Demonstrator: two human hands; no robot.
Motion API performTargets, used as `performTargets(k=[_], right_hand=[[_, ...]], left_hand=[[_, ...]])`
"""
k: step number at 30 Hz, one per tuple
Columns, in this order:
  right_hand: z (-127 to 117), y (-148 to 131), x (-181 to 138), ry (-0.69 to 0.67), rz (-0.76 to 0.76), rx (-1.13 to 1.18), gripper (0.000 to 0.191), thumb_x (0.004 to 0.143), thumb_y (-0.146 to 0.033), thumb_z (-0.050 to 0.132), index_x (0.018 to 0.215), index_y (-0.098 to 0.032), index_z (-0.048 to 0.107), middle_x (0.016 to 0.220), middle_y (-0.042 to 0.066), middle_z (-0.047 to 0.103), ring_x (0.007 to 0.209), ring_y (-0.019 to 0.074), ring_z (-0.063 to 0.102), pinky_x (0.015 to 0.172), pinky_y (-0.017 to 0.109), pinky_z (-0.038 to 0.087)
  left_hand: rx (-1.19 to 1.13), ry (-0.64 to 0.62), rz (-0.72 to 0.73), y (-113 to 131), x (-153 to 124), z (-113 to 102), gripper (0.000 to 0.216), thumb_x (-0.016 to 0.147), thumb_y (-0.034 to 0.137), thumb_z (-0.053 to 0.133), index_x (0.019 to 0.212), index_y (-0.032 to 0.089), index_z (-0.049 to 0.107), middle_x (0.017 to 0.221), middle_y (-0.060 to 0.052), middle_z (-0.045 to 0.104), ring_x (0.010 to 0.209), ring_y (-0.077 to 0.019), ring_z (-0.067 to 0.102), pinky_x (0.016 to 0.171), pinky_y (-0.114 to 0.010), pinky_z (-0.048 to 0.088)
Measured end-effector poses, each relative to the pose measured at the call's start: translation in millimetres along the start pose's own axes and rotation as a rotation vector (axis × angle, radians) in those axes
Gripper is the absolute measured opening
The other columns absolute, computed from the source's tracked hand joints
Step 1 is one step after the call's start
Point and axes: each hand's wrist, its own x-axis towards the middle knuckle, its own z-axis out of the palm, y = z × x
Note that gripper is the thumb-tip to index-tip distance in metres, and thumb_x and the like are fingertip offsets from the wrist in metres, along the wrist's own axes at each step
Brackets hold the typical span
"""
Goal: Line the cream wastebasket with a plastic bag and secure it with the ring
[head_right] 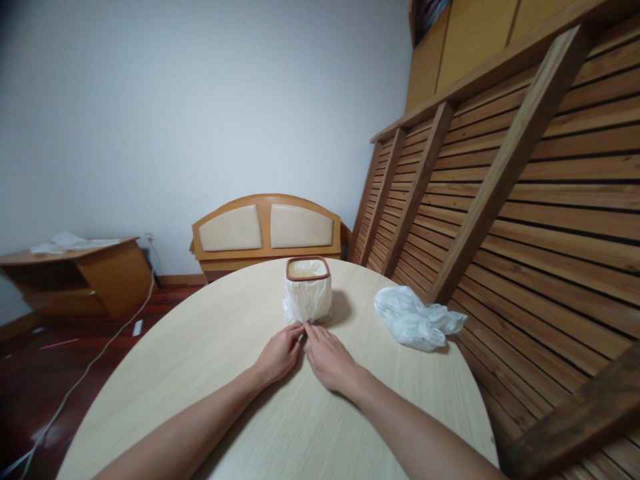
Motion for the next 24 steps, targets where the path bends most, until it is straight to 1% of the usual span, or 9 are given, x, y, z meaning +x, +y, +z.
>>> performTargets(k=[4,8,10,12,15,17,20,22,24], right_hand=[[0.5,6.0,0.6,-0.076,0.008,0.053,0.061,0.099,-0.028,0.039,0.152,0.002,0.032,0.158,0.023,0.033,0.147,0.0297,0.032,0.122,0.046,0.027],[-1.6,13.0,3.8,-0.094,0.003,0.099,0.064,0.097,-0.029,0.042,0.153,0.000,0.031,0.159,0.022,0.033,0.148,0.0286,0.031,0.122,0.045,0.026],[-5.2,15.1,4.2,-0.078,-0.010,0.118,0.061,0.096,-0.026,0.045,0.151,-0.002,0.036,0.157,0.021,0.038,0.146,0.0275,0.035,0.121,0.044,0.028],[-11.5,14.6,4.4,-0.030,-0.012,0.111,0.052,0.094,-0.023,0.047,0.144,-0.007,0.049,0.148,0.018,0.052,0.137,0.0267,0.048,0.116,0.042,0.036],[-26.5,8.9,7.1,0.077,0.045,0.045,0.032,0.096,-0.024,0.046,0.118,-0.016,0.069,0.116,0.011,0.072,0.111,0.0253,0.065,0.099,0.039,0.049],[-38.2,4.5,12.2,0.193,0.076,-0.021,0.028,0.096,-0.023,0.045,0.104,-0.018,0.071,0.103,0.009,0.074,0.100,0.0242,0.066,0.091,0.037,0.052],[-53.1,0.8,25.1,0.433,0.036,-0.127,0.031,0.094,-0.019,0.047,0.118,-0.017,0.066,0.120,0.011,0.068,0.113,0.0249,0.059,0.099,0.038,0.048],[-58.4,-0.5,36.0,0.558,0.004,-0.192,0.045,0.092,-0.020,0.050,0.136,-0.017,0.056,0.142,0.013,0.055,0.131,0.0283,0.046,0.110,0.044,0.039],[-59.4,-2.7,47.3,0.608,0.010,-0.233,0.055,0.092,-0.024,0.052,0.147,-0.019,0.045,0.156,0.012,0.039,0.145,0.0331,0.029,0.116,0.052,0.030]], left_hand=[[0.079,-0.081,0.015,-3.4,-1.9,2.4,0.064,0.081,0.011,0.045,0.145,0.010,0.048,0.151,-0.013,0.049,0.143,-0.0249,0.040,0.124,-0.040,0.026],[0.182,-0.117,-0.020,-0.1,-3.0,2.6,0.066,0.085,0.019,0.046,0.149,0.005,0.041,0.155,-0.016,0.042,0.147,-0.0273,0.034,0.125,-0.042,0.025],[0.208,-0.119,-0.024,3.9,-3.5,1.4,0.062,0.088,0.021,0.043,0.147,0.005,0.043,0.154,-0.016,0.044,0.146,-0.0264,0.036,0.125,-0.041,0.024],[0.224,-0.119,-0.022,7.7,-4.0,-0.3,0.059,0.089,0.021,0.041,0.145,0.006,0.047,0.152,-0.016,0.047,0.145,-0.0258,0.038,0.125,-0.039,0.025],[0.248,-0.112,-0.013,11.1,-4.5,-2.4,0.058,0.088,0.022,0.042,0.143,0.006,0.049,0.150,-0.016,0.049,0.144,-0.0262,0.039,0.124,-0.039,0.026],[0.265,-0.111,-0.003,11.5,-4.7,-3.2,0.058,0.088,0.022,0.042,0.143,0.006,0.049,0.149,-0.016,0.050,0.144,-0.0261,0.039,0.124,-0.039,0.025],[0.284,-0.114,0.008,10.9,-4.8,-3.5,0.057,0.088,0.022,0.043,0.142,0.006,0.050,0.149,-0.016,0.050,0.143,-0.0261,0.040,0.124,-0.038,0.024],[0.288,-0.116,0.011,10.3,-4.9,-3.3,0.057,0.088,0.022,0.042,0.142,0.006,0.051,0.148,-0.016,0.051,0.142,-0.0264,0.040,0.124,-0.037,0.024],[0.287,-0.116,0.019,10.0,-4.9,-3.0,0.056,0.088,0.021,0.042,0.141,0.006,0.051,0.147,-0.015,0.052,0.142,-0.0265,0.041,0.125,-0.036,0.023]])
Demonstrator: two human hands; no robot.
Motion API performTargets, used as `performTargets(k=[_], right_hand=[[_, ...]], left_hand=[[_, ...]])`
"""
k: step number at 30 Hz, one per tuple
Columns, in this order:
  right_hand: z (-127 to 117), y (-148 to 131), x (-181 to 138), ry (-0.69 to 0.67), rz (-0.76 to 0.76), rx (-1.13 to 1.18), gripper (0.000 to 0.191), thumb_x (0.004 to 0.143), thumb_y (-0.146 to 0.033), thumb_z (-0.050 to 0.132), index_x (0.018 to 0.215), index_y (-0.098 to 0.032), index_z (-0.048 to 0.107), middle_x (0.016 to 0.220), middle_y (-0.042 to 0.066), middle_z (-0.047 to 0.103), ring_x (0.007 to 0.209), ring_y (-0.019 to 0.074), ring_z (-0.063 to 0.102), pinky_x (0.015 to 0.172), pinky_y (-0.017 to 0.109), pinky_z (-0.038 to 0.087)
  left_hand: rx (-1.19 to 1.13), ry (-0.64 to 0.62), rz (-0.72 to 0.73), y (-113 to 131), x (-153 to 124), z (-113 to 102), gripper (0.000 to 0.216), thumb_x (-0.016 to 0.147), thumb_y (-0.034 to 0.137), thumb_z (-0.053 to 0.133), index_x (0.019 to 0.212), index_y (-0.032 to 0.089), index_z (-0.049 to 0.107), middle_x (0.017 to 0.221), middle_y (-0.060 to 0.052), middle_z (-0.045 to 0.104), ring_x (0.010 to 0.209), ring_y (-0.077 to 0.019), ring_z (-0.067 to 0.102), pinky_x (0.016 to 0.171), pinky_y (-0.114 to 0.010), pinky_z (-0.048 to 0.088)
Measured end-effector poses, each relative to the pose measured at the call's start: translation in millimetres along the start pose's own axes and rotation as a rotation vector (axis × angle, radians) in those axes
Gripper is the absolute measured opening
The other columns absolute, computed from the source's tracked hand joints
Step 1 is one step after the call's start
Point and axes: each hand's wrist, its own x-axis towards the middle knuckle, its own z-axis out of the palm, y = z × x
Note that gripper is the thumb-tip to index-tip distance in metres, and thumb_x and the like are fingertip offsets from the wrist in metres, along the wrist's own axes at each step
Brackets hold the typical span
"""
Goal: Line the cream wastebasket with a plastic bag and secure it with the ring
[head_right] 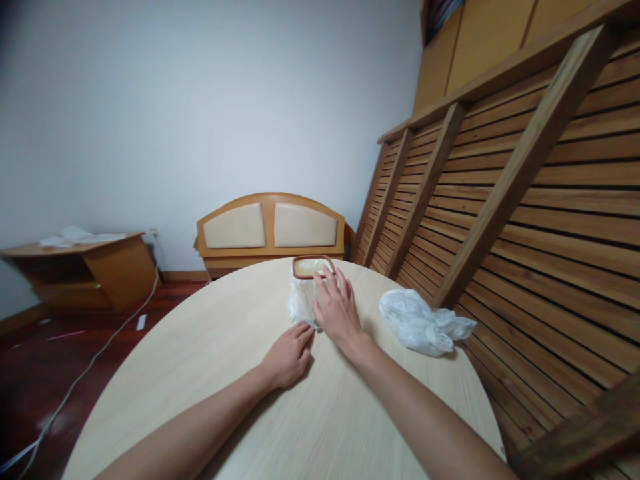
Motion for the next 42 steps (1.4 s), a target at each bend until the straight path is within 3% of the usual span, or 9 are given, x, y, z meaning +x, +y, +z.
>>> performTargets(k=[3,7,12,16,20,26,31,37,42], right_hand=[[10.8,-8.7,10.2,-0.048,0.072,0.005,0.061,0.092,-0.032,0.054,0.151,-0.024,0.040,0.164,0.010,0.026,0.150,0.0394,0.012,0.115,0.063,0.025],[25.7,-22.5,16.5,-0.113,0.207,0.078,0.061,0.091,-0.042,0.056,0.147,-0.023,0.042,0.164,0.013,0.022,0.150,0.0426,0.004,0.112,0.068,0.025],[42.1,-28.2,20.0,-0.032,0.306,0.110,0.056,0.089,-0.047,0.060,0.136,-0.019,0.048,0.163,0.016,0.019,0.149,0.0455,-0.003,0.110,0.071,0.025],[52.9,-20.3,23.8,0.036,0.313,0.081,0.049,0.090,-0.039,0.059,0.132,-0.017,0.049,0.159,0.017,0.025,0.149,0.0442,0.003,0.111,0.064,0.032],[60.0,-6.0,28.5,0.097,0.324,0.027,0.046,0.088,-0.036,0.060,0.128,-0.015,0.052,0.154,0.017,0.031,0.149,0.0431,0.007,0.112,0.058,0.035],[66.6,23.8,38.7,0.109,0.382,-0.010,0.048,0.086,-0.036,0.059,0.128,-0.015,0.051,0.154,0.019,0.029,0.148,0.0442,0.005,0.108,0.060,0.039],[68.8,54.6,47.2,0.083,0.432,-0.070,0.050,0.086,-0.037,0.057,0.130,-0.015,0.049,0.157,0.018,0.025,0.148,0.0450,0.004,0.103,0.060,0.045],[67.8,89.9,52.7,0.092,0.498,-0.144,0.053,0.086,-0.040,0.055,0.132,-0.014,0.048,0.156,0.020,0.025,0.147,0.0465,0.007,0.099,0.059,0.047],[68.2,119.6,56.9,0.112,0.525,-0.220,0.054,0.084,-0.039,0.058,0.130,-0.012,0.048,0.156,0.019,0.026,0.146,0.0469,0.011,0.107,0.056,0.039]], left_hand=[[-0.006,0.002,-0.004,-0.3,0.1,0.4,0.055,0.088,0.022,0.043,0.140,0.008,0.052,0.147,-0.015,0.052,0.142,-0.0268,0.040,0.125,-0.038,0.023],[-0.047,0.019,0.022,-1.3,0.7,0.2,0.051,0.087,0.020,0.045,0.136,0.011,0.056,0.147,-0.013,0.052,0.141,-0.0260,0.041,0.125,-0.038,0.023],[-0.083,0.006,0.049,-3.6,2.0,1.2,0.051,0.089,0.019,0.044,0.139,0.018,0.054,0.149,-0.009,0.051,0.142,-0.0265,0.039,0.123,-0.044,0.026],[-0.077,-0.034,0.044,-6.8,2.1,4.0,0.056,0.090,0.021,0.042,0.146,0.014,0.046,0.154,-0.013,0.044,0.146,-0.0291,0.033,0.124,-0.047,0.023],[-0.077,-0.039,0.028,-8.3,0.4,4.1,0.058,0.089,0.020,0.044,0.146,0.011,0.044,0.156,-0.015,0.039,0.148,-0.0314,0.028,0.125,-0.046,0.021],[-0.126,0.048,-0.005,-5.4,0.3,-1.1,0.046,0.086,0.014,0.042,0.129,0.014,0.056,0.131,-0.013,0.058,0.125,-0.0227,0.052,0.115,-0.034,0.037],[-0.071,0.067,-0.086,-7.3,4.6,-3.2,0.037,0.085,0.018,0.045,0.119,0.015,0.061,0.125,-0.014,0.061,0.117,-0.0260,0.055,0.106,-0.038,0.043],[-0.041,0.095,-0.116,-18.4,10.8,-4.7,0.035,0.089,0.023,0.044,0.118,0.018,0.064,0.135,-0.012,0.059,0.126,-0.0264,0.052,0.111,-0.042,0.039],[-0.051,0.058,-0.064,-29.2,15.7,-6.8,0.038,0.090,0.025,0.046,0.122,0.019,0.065,0.140,-0.011,0.058,0.131,-0.0266,0.051,0.114,-0.042,0.038]])
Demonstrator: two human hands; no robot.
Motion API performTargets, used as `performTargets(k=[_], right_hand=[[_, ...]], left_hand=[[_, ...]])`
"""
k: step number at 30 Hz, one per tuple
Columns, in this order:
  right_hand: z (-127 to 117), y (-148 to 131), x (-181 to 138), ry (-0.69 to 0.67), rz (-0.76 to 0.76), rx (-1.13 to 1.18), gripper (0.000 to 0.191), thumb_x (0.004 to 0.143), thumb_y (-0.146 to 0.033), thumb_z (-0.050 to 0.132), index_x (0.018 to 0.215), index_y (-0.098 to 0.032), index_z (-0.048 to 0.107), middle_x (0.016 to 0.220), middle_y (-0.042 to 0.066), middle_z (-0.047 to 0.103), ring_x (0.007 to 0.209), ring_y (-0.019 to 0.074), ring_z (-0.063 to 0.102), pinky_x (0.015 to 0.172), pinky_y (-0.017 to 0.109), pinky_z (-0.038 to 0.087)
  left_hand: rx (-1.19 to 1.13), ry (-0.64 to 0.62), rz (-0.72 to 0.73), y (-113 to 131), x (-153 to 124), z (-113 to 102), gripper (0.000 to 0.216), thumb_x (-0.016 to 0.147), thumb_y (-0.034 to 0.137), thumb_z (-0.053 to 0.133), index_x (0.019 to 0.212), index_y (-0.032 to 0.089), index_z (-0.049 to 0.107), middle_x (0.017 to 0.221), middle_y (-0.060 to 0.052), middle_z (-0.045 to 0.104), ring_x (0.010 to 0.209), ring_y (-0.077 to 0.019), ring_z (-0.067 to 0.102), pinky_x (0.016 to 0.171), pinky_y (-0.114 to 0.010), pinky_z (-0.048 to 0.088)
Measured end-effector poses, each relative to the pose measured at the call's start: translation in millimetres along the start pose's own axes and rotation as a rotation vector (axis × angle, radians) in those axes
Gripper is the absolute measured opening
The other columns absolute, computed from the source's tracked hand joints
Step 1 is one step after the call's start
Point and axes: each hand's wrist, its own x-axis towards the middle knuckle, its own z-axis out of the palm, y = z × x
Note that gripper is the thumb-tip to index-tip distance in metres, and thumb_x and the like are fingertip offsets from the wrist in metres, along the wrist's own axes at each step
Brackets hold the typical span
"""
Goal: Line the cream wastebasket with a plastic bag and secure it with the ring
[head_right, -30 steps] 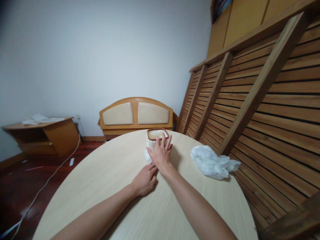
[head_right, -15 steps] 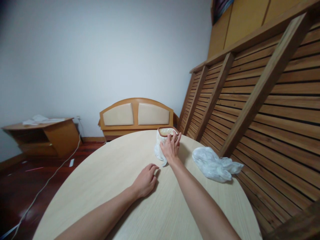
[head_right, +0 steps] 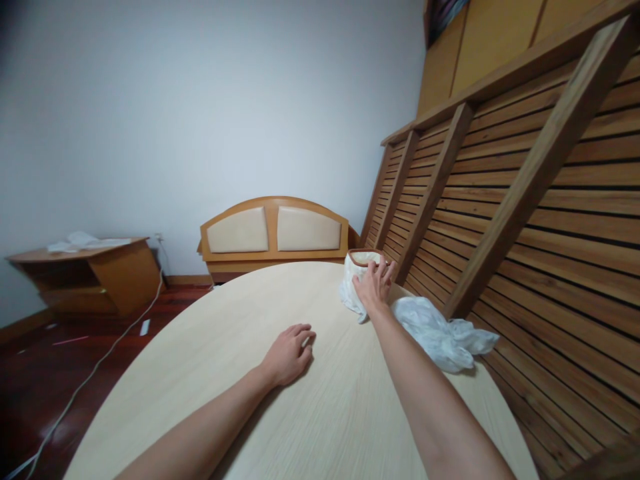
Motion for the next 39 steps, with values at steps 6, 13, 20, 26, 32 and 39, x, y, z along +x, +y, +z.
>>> performTargets(k=[6,13,20,26,32,39], right_hand=[[7.9,22.8,19.4,-0.040,0.043,-0.047,0.055,0.086,-0.041,0.059,0.131,-0.012,0.046,0.157,0.022,0.022,0.147,0.0453,0.009,0.102,0.053,0.043],[6.6,34.2,28.6,-0.073,0.054,-0.078,0.055,0.088,-0.043,0.056,0.132,-0.012,0.045,0.159,0.023,0.019,0.148,0.0452,0.009,0.098,0.055,0.045],[0.4,31.0,5.3,0.013,-0.060,-0.115,0.074,0.084,-0.037,0.062,0.147,-0.012,0.032,0.165,0.020,0.009,0.150,0.0414,0.003,0.115,0.060,0.021],[-13.2,2.9,-69.2,-0.227,-0.341,0.002,0.073,0.086,-0.034,0.058,0.152,-0.016,0.033,0.167,0.015,0.011,0.153,0.0323,0.004,0.121,0.054,0.012],[-41.1,-13.4,-135.3,-0.812,-0.442,0.193,0.065,0.097,-0.052,0.040,0.151,-0.018,0.042,0.163,0.014,0.029,0.151,0.0320,0.022,0.121,0.051,0.018],[-64.7,-2.4,-133.5,-0.948,-0.550,0.257,0.072,0.096,-0.062,0.038,0.156,-0.022,0.034,0.165,0.009,0.023,0.153,0.0304,0.015,0.123,0.049,0.011]], left_hand=[[-0.015,-0.013,-0.004,-1.9,1.6,1.3,0.042,0.090,0.026,0.046,0.127,0.017,0.064,0.144,-0.012,0.055,0.136,-0.0278,0.048,0.118,-0.043,0.035],[-0.033,0.006,-0.004,-1.8,2.2,1.8,0.040,0.089,0.025,0.047,0.124,0.016,0.065,0.143,-0.012,0.057,0.135,-0.0275,0.049,0.117,-0.043,0.036],[-0.036,0.008,0.000,-2.4,3.0,0.7,0.041,0.089,0.025,0.048,0.124,0.016,0.065,0.142,-0.012,0.057,0.135,-0.0267,0.049,0.118,-0.041,0.036],[-0.013,0.022,0.017,-0.8,1.7,0.9,0.039,0.089,0.024,0.048,0.122,0.015,0.067,0.140,-0.013,0.059,0.133,-0.0263,0.051,0.116,-0.040,0.037],[-0.010,-0.025,0.038,-5.2,-2.6,-0.7,0.045,0.091,0.029,0.049,0.131,0.014,0.062,0.147,-0.014,0.054,0.138,-0.0260,0.048,0.118,-0.040,0.035],[0.049,-0.149,0.070,-5.7,-9.1,-7.7,0.057,0.092,0.039,0.050,0.144,0.015,0.050,0.156,-0.015,0.041,0.147,-0.0307,0.034,0.121,-0.051,0.027]])
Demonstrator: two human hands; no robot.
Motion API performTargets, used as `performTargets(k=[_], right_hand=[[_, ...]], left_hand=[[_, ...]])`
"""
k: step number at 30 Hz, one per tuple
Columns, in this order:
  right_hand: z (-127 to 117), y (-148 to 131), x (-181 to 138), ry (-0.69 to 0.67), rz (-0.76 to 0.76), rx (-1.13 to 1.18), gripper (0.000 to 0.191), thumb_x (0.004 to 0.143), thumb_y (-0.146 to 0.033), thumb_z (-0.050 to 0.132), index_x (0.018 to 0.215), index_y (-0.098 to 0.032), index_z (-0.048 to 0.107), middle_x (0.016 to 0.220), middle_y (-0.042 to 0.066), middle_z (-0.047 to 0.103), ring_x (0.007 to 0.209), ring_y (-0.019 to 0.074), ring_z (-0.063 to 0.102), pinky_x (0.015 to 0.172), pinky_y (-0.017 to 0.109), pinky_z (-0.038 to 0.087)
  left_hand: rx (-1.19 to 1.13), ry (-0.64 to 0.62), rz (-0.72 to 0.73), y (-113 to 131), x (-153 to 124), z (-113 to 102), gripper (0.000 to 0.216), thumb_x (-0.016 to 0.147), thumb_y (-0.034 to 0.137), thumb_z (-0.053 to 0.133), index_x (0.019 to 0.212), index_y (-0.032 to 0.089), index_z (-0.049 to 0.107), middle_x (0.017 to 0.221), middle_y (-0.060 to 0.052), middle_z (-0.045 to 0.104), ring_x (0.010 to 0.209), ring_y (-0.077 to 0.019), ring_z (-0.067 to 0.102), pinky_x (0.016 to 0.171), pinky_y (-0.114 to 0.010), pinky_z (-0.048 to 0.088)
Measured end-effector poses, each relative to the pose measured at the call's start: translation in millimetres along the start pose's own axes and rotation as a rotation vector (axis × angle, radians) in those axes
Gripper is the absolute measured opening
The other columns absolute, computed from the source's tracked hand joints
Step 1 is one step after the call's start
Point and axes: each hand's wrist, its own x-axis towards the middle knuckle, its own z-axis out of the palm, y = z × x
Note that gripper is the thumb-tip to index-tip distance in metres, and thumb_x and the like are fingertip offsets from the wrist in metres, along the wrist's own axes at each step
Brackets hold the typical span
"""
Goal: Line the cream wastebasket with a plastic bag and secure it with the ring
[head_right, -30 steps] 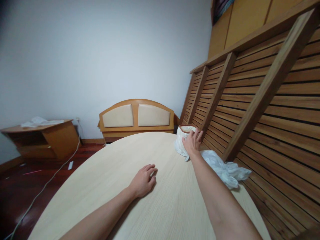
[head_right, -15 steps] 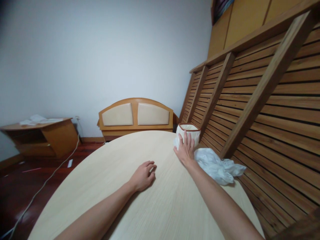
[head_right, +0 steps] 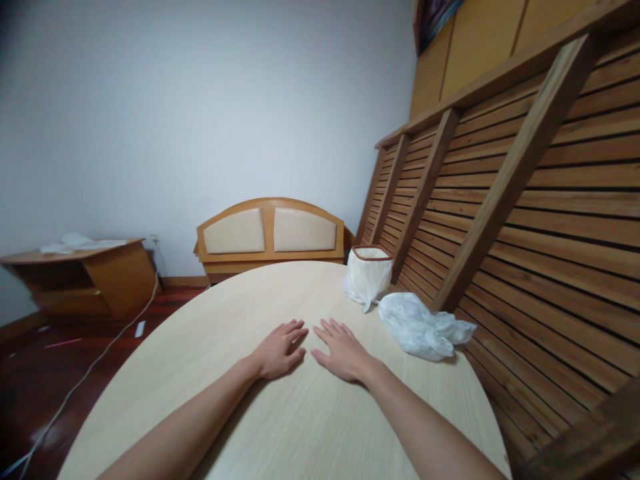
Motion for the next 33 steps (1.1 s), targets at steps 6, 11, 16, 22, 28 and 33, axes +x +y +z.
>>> performTargets(k=[6,11,16,22,28,33], right_hand=[[1.2,1.8,1.6,0.016,-0.010,0.023,0.072,0.095,-0.062,0.040,0.155,-0.022,0.036,0.165,0.009,0.024,0.153,0.0306,0.016,0.123,0.050,0.011],[2.5,3.0,2.3,0.019,-0.014,0.036,0.071,0.095,-0.061,0.042,0.154,-0.022,0.037,0.164,0.009,0.025,0.153,0.0306,0.016,0.123,0.051,0.012],[0.8,1.2,2.6,0.023,-0.009,0.033,0.070,0.095,-0.060,0.043,0.154,-0.022,0.038,0.164,0.010,0.026,0.152,0.0313,0.018,0.123,0.052,0.013],[-3.6,1.7,2.5,0.021,-0.032,0.021,0.071,0.094,-0.061,0.045,0.153,-0.021,0.041,0.163,0.011,0.029,0.151,0.0332,0.022,0.122,0.053,0.018],[-23.8,18.4,21.3,0.161,-0.136,-0.130,0.048,0.092,-0.047,0.055,0.131,-0.019,0.064,0.137,0.012,0.062,0.128,0.0291,0.055,0.110,0.044,0.040],[-78.2,57.1,62.9,0.574,0.115,-0.286,0.044,0.091,-0.021,0.049,0.132,-0.009,0.059,0.137,0.017,0.060,0.130,0.0288,0.050,0.110,0.042,0.039]], left_hand=[[-0.005,0.004,-0.008,3.2,-0.4,-0.7,0.058,0.091,0.038,0.050,0.144,0.015,0.051,0.156,-0.015,0.041,0.147,-0.0300,0.034,0.121,-0.050,0.028],[-0.018,0.015,-0.023,4.0,-0.5,0.3,0.056,0.091,0.037,0.050,0.143,0.015,0.052,0.156,-0.014,0.042,0.147,-0.0296,0.034,0.121,-0.050,0.027],[-0.027,0.041,-0.023,4.1,0.1,3.3,0.054,0.090,0.036,0.051,0.141,0.016,0.054,0.155,-0.014,0.043,0.146,-0.0297,0.036,0.121,-0.051,0.028],[-0.021,0.083,-0.011,3.0,0.4,6.3,0.050,0.090,0.035,0.052,0.137,0.017,0.056,0.153,-0.014,0.046,0.144,-0.0296,0.039,0.121,-0.050,0.029],[-0.026,0.083,-0.009,4.4,0.0,5.2,0.048,0.090,0.033,0.051,0.134,0.017,0.058,0.152,-0.014,0.047,0.143,-0.0299,0.040,0.120,-0.050,0.030],[-0.041,0.066,-0.037,7.3,-0.6,0.1,0.049,0.090,0.035,0.050,0.135,0.017,0.058,0.152,-0.014,0.048,0.144,-0.0307,0.040,0.121,-0.049,0.029]])
